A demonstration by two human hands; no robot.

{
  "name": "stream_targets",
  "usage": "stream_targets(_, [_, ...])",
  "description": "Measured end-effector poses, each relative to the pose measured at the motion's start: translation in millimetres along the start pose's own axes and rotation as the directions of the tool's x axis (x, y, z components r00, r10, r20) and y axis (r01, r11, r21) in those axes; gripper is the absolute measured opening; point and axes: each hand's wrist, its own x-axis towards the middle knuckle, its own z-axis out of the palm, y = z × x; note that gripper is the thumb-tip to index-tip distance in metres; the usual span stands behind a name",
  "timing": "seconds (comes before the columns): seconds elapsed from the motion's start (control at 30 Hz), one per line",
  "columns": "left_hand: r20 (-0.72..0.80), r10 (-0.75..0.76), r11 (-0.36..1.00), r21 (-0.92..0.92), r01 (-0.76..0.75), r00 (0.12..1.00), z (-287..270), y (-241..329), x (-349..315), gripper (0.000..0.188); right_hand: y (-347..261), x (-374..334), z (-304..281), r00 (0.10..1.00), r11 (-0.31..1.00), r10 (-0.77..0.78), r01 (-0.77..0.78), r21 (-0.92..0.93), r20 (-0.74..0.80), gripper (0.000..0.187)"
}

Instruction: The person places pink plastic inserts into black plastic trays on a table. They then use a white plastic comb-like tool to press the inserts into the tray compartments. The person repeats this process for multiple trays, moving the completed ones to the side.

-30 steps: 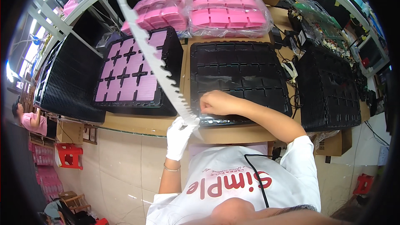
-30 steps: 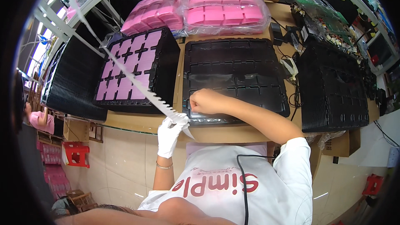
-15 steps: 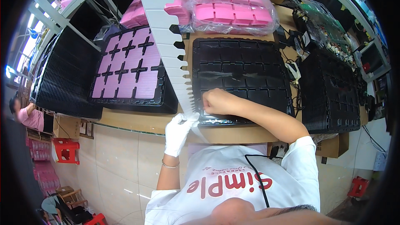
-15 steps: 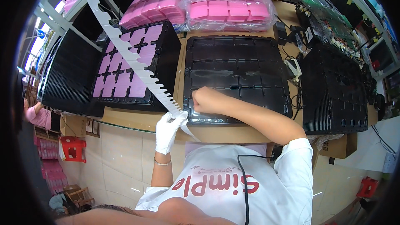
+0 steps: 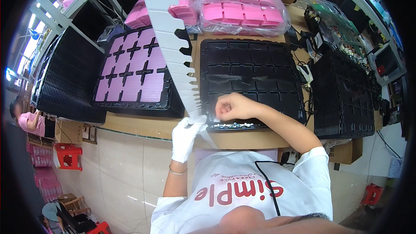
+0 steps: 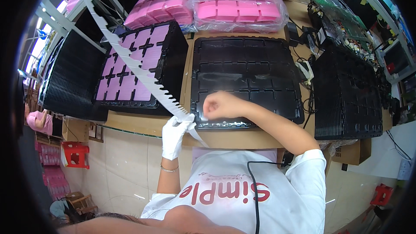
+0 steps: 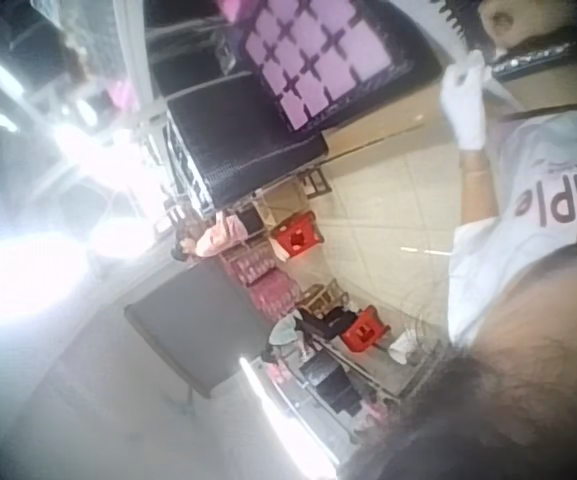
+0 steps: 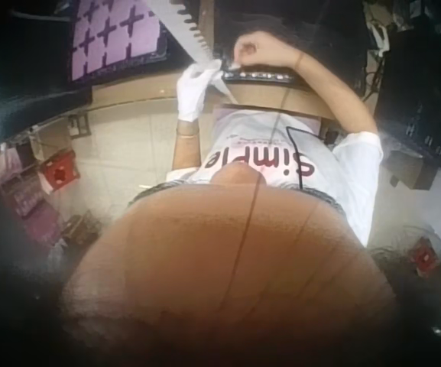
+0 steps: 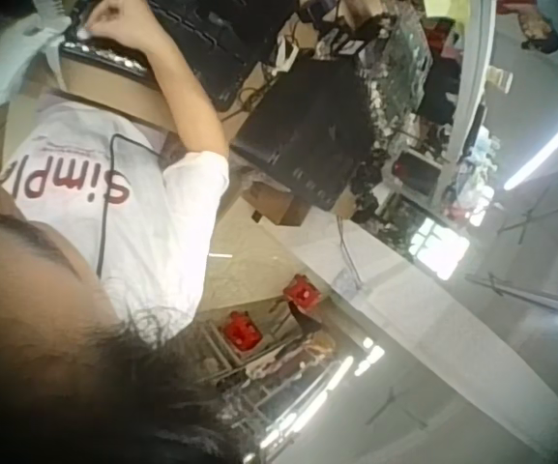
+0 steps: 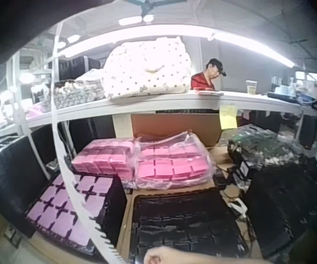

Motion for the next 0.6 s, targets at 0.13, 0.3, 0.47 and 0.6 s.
stream_targets(0.13, [-0.020,-0.054,0.990,-0.129,0.051,0.998,11.7,19.6,-3.9,0.016,11.0,-18.6,6.2,0.994,0.593,0.029,0.069,0.802,-0.107,0.010])
stream_targets(0.3, [0.067,-0.076,0.964,-0.251,0.090,0.995,55.3,42.7,-9.6,0.018,-4.7,-48.3,42.5,0.924,0.928,0.118,0.028,0.371,-0.363,0.024])
stream_targets(0.47, [0.165,-0.031,0.982,-0.181,0.061,0.986,87.7,58.9,-4.7,0.017,-5.9,-83.0,49.0,0.690,0.989,-0.070,0.144,0.042,-0.721,0.008])
stream_targets(0.6, [0.319,-0.055,0.988,-0.119,0.098,0.946,108.3,61.0,2.3,0.020,3.5,-108.7,42.9,0.461,0.817,-0.559,0.160,-0.555,-0.690,0.011])
